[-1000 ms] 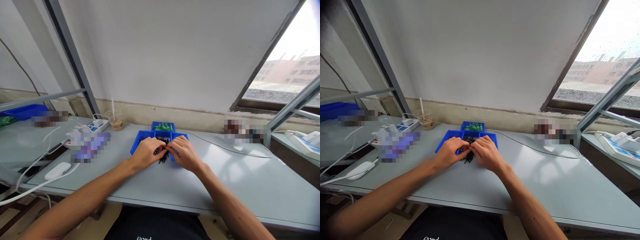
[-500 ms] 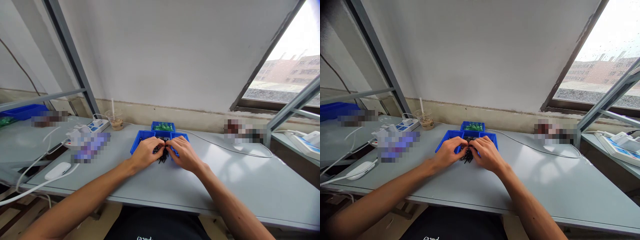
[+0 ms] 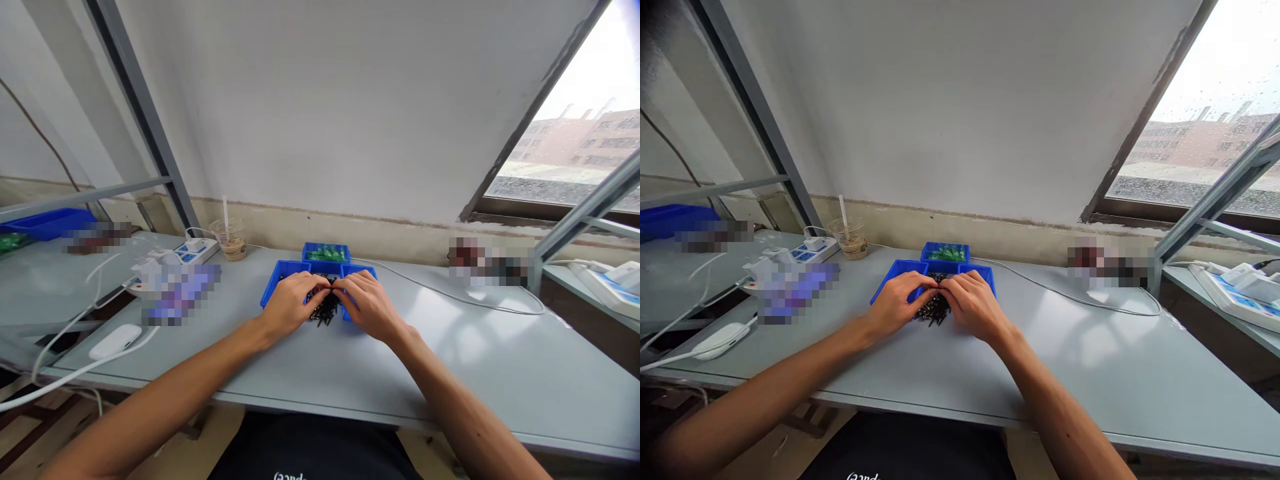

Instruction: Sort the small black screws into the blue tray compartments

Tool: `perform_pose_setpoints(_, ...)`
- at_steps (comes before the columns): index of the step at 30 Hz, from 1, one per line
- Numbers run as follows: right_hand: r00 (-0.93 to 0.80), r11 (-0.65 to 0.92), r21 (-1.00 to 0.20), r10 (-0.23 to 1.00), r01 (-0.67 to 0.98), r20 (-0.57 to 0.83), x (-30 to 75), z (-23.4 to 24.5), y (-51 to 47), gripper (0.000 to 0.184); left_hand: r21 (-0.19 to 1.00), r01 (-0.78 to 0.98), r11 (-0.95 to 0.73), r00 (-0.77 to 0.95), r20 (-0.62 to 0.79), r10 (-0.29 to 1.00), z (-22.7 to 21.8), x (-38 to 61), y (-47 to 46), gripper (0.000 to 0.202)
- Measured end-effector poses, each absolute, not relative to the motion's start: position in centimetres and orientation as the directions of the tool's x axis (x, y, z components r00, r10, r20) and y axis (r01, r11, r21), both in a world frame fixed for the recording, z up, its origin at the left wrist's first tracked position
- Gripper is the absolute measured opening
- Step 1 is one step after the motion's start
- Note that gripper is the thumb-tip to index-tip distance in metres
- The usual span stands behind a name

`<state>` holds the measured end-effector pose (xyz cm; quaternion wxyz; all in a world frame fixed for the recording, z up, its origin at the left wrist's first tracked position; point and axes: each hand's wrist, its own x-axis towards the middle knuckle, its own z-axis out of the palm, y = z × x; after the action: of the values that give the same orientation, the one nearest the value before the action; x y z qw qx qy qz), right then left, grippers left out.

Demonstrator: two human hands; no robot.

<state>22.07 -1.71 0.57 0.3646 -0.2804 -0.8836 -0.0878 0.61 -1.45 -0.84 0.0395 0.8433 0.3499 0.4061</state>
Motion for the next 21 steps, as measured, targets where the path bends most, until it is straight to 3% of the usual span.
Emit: perform_pose_setpoints(21, -0.510, 0.829, -0.063, 0.400, 0.556, 0.762, 22.08, 0.24, -1.40, 0.019, 0.299, 0.589, -0.750, 0.483, 0.614, 0.624, -0.67, 0.46, -1.48, 0.020)
